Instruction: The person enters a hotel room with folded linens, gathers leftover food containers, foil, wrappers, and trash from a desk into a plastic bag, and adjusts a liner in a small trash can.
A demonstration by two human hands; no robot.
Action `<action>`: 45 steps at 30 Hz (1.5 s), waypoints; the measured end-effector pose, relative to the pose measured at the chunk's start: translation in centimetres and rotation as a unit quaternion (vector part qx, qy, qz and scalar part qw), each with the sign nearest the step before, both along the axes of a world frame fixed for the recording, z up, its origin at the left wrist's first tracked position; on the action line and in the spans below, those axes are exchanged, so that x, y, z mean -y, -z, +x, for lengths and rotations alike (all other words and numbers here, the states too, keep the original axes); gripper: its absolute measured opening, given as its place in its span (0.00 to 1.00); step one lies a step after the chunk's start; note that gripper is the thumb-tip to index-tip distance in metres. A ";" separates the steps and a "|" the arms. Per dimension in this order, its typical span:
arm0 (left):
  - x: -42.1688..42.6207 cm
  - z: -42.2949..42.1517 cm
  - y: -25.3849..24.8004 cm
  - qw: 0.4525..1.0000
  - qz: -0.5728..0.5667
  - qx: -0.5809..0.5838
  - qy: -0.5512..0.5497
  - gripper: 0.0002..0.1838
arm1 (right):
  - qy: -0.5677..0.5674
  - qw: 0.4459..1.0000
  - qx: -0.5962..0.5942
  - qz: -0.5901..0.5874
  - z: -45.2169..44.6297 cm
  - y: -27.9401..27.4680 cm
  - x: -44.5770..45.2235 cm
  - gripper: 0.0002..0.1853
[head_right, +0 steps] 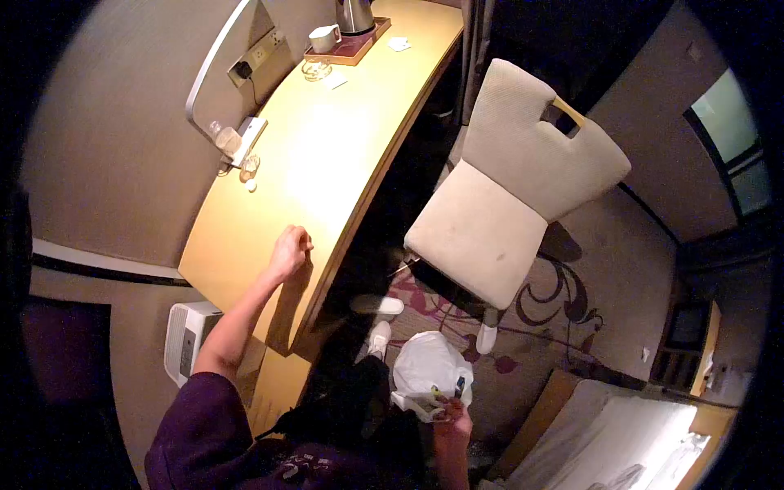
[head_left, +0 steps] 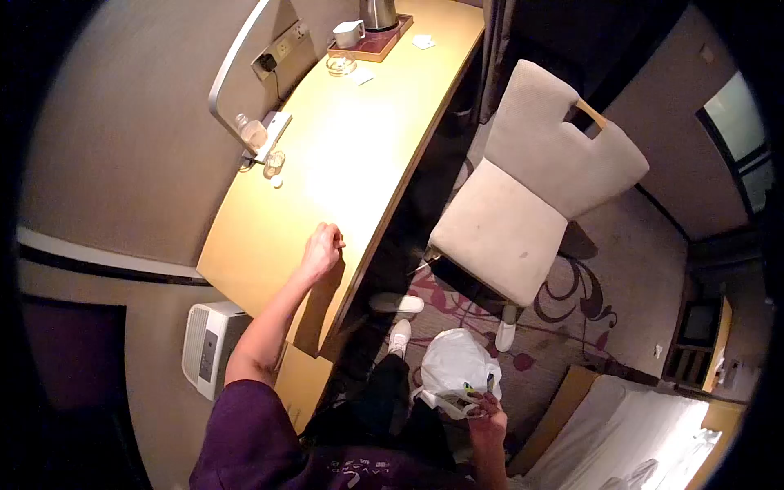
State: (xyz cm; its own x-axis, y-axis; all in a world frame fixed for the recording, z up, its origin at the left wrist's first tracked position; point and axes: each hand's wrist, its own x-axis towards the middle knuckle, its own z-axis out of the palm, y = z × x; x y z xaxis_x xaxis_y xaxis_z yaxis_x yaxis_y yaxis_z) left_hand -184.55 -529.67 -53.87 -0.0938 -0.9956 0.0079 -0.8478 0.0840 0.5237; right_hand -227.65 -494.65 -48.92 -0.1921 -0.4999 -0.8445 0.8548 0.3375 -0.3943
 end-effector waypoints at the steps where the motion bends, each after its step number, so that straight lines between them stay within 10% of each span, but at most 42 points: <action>1: 0.3 0.0 0.2 1.000 -0.026 -0.010 -0.011 0.07 | 0.002 1.000 0.003 0.000 0.0 0.7 0.2 0.12; 27: -2.2 4.6 -2.9 0.999 0.029 -0.001 -0.012 0.07 | 0.036 0.999 -0.001 -0.022 2.4 2.8 5.1 0.17; 35: -11.4 -16.9 -7.5 0.922 0.143 -0.265 0.244 0.06 | 0.022 0.999 -0.034 0.026 1.8 4.5 2.8 0.16; 38: -18.3 -22.9 -3.5 0.841 0.251 -0.310 0.365 0.11 | -0.386 0.771 -0.506 -0.012 1.9 3.9 2.8 0.15; 39: -21.9 -24.9 -0.8 0.846 0.275 -0.274 0.365 0.14 | -0.175 0.948 -0.265 -0.006 1.3 3.3 3.2 0.15; 40: -23.4 -25.7 1.4 0.854 0.252 -0.289 0.351 0.13 | 0.082 0.997 0.006 -0.004 1.5 3.0 3.8 0.15; 45: -27.3 -29.4 7.9 0.878 0.245 -0.335 0.241 0.13 | 0.058 0.998 0.018 0.002 0.5 5.5 1.0 0.13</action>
State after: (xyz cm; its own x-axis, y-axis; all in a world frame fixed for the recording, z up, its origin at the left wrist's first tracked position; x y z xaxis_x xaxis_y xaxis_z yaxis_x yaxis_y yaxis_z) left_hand -213.97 -502.37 -61.73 -0.6419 -0.7412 -0.1963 -0.2648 -0.0260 0.9640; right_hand -227.12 -495.65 -54.46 -0.2181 -0.4726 -0.8538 0.9018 0.2369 -0.3615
